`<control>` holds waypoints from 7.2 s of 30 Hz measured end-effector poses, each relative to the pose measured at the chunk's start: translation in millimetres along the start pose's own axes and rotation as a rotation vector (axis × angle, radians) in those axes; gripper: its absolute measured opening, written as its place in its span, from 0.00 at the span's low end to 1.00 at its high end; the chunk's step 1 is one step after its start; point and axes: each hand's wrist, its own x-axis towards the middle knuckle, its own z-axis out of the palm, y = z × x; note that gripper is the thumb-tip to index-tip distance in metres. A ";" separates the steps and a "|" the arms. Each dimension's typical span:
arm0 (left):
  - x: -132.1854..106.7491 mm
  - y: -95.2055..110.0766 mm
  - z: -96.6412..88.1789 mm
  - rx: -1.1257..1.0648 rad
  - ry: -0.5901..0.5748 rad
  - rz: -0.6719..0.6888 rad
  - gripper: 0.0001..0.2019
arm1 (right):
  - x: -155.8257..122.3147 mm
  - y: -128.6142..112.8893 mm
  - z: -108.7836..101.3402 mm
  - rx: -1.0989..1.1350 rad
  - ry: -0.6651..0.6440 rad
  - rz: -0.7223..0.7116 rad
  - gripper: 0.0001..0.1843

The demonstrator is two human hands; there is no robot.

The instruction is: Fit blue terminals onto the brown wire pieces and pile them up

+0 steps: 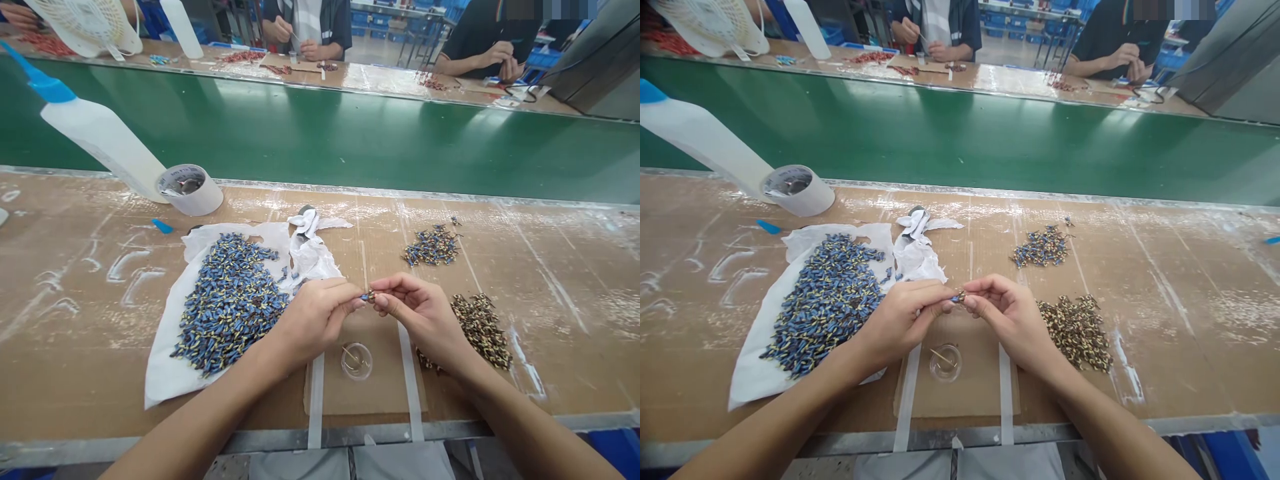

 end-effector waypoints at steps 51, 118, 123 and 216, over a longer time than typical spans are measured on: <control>-3.9 5.9 7.6 0.111 0.002 0.057 0.11 | -3.7 7.1 9.9 0.008 -0.067 -0.055 0.08; -13.1 -34.4 -82.4 0.464 -0.098 -0.588 0.04 | 38.7 15.4 -100.8 -0.479 0.552 -0.156 0.12; -7.6 -39.5 -68.4 0.514 -0.133 -0.490 0.05 | 47.3 24.6 -120.7 -0.583 0.609 -0.137 0.14; 5.4 -12.0 -3.1 -0.269 -0.182 -0.236 0.11 | -8.6 -7.0 18.7 -0.476 -0.480 -0.255 0.05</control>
